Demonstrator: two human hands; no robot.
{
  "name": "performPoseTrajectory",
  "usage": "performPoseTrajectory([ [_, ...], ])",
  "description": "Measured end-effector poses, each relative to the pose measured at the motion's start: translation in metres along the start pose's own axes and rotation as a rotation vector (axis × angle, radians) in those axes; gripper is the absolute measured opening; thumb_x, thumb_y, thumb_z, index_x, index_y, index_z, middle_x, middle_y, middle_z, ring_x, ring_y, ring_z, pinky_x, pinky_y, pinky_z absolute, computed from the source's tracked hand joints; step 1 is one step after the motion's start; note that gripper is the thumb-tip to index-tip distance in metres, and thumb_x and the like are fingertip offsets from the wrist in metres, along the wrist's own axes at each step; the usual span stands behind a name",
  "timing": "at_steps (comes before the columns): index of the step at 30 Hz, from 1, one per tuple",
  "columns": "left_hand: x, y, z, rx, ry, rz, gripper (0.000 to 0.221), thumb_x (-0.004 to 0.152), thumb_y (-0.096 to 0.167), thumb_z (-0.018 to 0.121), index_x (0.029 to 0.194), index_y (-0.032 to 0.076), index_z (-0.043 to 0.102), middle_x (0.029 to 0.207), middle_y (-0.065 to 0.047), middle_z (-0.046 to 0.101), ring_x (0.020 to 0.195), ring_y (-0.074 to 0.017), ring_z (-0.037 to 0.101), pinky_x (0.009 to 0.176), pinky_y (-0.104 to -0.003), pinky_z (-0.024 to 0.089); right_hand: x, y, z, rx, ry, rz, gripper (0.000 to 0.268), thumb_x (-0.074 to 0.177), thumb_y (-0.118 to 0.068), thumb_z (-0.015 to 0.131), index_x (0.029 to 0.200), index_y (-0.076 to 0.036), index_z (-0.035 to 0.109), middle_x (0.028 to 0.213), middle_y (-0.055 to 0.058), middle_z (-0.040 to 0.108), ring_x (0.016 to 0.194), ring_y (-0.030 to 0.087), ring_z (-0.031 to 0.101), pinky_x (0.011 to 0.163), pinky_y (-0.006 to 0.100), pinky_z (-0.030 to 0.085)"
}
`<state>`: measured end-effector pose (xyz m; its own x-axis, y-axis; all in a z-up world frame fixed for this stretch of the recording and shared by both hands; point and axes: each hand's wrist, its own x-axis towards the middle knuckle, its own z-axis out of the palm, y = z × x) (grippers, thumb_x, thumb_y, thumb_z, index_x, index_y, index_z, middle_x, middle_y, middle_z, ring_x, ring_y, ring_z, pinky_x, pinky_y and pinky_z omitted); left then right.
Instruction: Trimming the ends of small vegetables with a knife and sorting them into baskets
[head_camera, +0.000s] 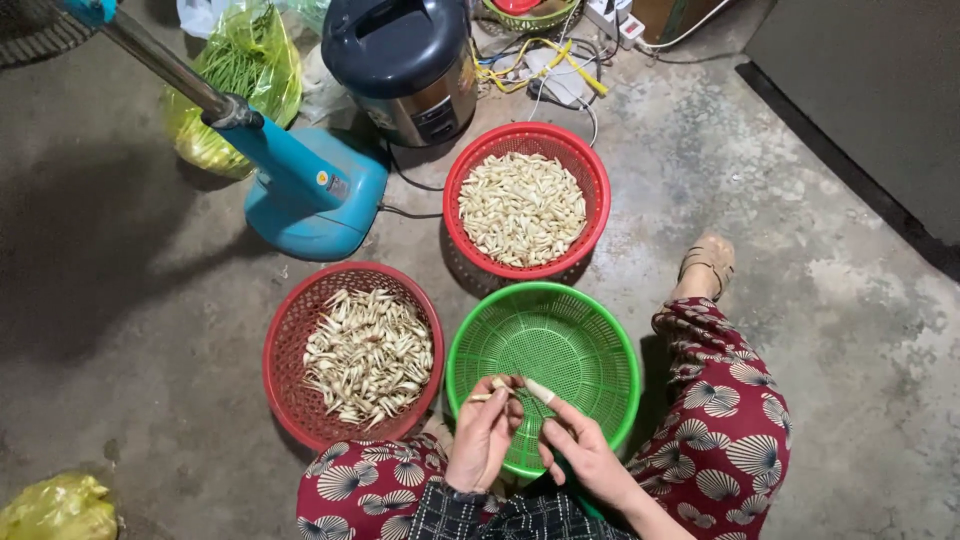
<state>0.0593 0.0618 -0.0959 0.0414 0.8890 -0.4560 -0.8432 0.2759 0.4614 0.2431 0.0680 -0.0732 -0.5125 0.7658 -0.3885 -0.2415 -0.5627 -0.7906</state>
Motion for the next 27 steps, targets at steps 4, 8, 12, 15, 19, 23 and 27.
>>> performPoseTrajectory([
  [4, -0.008, 0.026, 0.018, 0.622, 0.001, -0.002, 0.024, 0.095, 0.005, 0.061, 0.117, -0.002, 0.065, 0.101, -0.014, 0.071, 0.068, -0.013, 0.06, 0.062, -0.025, 0.053, -0.007, -0.014, -0.002, -0.048, -0.039, -0.016, 0.066, 0.1, -0.01, 0.053, 0.162, -0.015, 0.03, 0.067, 0.006, 0.062, 0.047, 0.01, 0.049, 0.042, 0.02, 0.04],
  [8, -0.02, 0.039, 0.025, 0.937, -0.031, -0.091, 0.035, 0.092, 0.004, 0.062, 0.124, 0.0, 0.076, 0.08, -0.006, 0.073, 0.058, -0.009, 0.057, 0.051, -0.019, 0.045, -0.011, -0.018, 0.001, -0.177, -0.093, 0.008, 0.068, 0.099, -0.011, 0.057, 0.162, -0.015, 0.031, 0.071, 0.002, 0.059, 0.056, 0.008, 0.052, 0.044, 0.019, 0.041],
  [12, -0.019, 0.039, 0.014, 1.062, -0.032, -0.026, 0.02, 0.091, 0.009, 0.069, 0.105, 0.0, 0.079, 0.07, -0.002, 0.069, 0.055, -0.0084, 0.054, 0.05, -0.02, 0.041, -0.013, -0.021, -0.001, -0.311, -0.073, -0.022, 0.059, 0.098, -0.011, 0.056, 0.156, -0.012, 0.045, 0.064, 0.001, 0.061, 0.05, 0.01, 0.052, 0.045, 0.022, 0.038],
  [15, -0.018, 0.038, 0.009, 1.049, 0.003, -0.006, 0.021, 0.088, 0.008, 0.07, 0.103, -0.002, 0.08, 0.069, -0.004, 0.069, 0.055, -0.0099, 0.053, 0.05, -0.022, 0.042, -0.015, -0.019, -0.001, -0.36, -0.067, -0.062, 0.061, 0.096, -0.008, 0.059, 0.155, -0.012, 0.047, 0.064, -0.001, 0.058, 0.054, 0.01, 0.057, 0.051, 0.023, 0.041],
  [19, -0.019, 0.037, 0.012, 0.997, 0.023, -0.049, 0.024, 0.088, 0.004, 0.068, 0.108, -0.003, 0.081, 0.069, -0.004, 0.069, 0.054, -0.0083, 0.051, 0.049, -0.02, 0.039, -0.016, -0.016, -0.001, -0.376, -0.046, -0.048, 0.063, 0.094, -0.01, 0.062, 0.155, -0.014, 0.048, 0.068, -0.002, 0.055, 0.057, 0.01, 0.052, 0.054, 0.023, 0.039],
  [23, -0.017, 0.034, 0.004, 0.907, 0.01, -0.102, 0.025, 0.09, 0.003, 0.07, 0.111, -0.006, 0.078, 0.069, -0.006, 0.067, 0.054, -0.0088, 0.052, 0.048, -0.02, 0.042, -0.016, -0.021, 0.001, -0.417, -0.035, -0.083, 0.059, 0.093, -0.013, 0.063, 0.151, -0.01, 0.052, 0.069, -0.001, 0.061, 0.057, 0.01, 0.053, 0.054, 0.024, 0.038],
  [27, -0.018, 0.031, 0.002, 0.801, 0.02, -0.115, 0.024, 0.091, -0.001, 0.067, 0.111, -0.01, 0.076, 0.071, -0.008, 0.067, 0.055, -0.0092, 0.052, 0.049, -0.02, 0.042, -0.016, -0.023, 0.003, -0.445, -0.039, -0.092, 0.061, 0.092, -0.013, 0.063, 0.152, -0.012, 0.051, 0.07, -0.001, 0.061, 0.058, 0.01, 0.05, 0.054, 0.025, 0.036],
])
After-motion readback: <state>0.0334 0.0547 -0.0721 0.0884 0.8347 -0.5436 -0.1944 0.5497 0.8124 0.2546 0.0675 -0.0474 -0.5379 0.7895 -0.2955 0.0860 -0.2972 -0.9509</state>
